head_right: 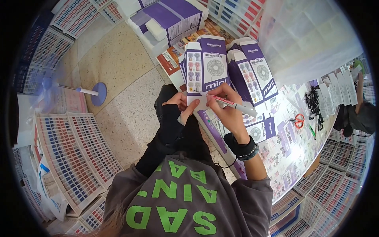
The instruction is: Manually marking specific points on product boxes with a pen.
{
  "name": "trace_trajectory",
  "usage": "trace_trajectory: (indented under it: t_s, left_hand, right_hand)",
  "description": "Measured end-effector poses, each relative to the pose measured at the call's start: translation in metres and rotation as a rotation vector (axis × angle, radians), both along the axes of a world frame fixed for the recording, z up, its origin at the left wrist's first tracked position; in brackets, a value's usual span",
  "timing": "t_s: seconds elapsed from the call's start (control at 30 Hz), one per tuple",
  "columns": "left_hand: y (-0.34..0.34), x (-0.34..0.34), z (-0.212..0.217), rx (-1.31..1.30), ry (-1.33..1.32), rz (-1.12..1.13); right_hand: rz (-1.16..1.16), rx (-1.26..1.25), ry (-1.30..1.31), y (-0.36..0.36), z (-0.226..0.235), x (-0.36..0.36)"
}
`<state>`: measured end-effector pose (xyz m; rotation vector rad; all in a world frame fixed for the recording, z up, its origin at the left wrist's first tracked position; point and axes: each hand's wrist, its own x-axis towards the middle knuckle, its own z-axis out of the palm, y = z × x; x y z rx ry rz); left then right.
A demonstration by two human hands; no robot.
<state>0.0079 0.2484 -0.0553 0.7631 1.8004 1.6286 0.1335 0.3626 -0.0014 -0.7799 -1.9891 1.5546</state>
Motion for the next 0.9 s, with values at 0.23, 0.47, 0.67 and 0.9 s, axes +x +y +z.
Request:
trace_trajectory:
  t_s: [0.23, 0.47, 0.67, 0.9]
  left_hand:
    - [-0.002, -0.003, 0.015, -0.111, 0.265, -0.041]
    - [-0.003, 0.0, 0.018, -0.103, 0.201, -0.042]
    - [-0.004, -0.001, 0.02, -0.08, 0.148, -0.06]
    - [-0.003, -0.002, 0.018, -0.053, 0.15, -0.068]
  right_hand:
    - [-0.011, 0.042, 0.022, 0.001, -0.002, -0.002]
    - [-0.066, 0.015, 0.097, 0.001, 0.0, -0.014]
    - [-0.073, 0.002, 0.066, 0.008, -0.006, -0.022]
    - [-0.036, 0.098, -0.003, 0.011, -0.012, -0.02]
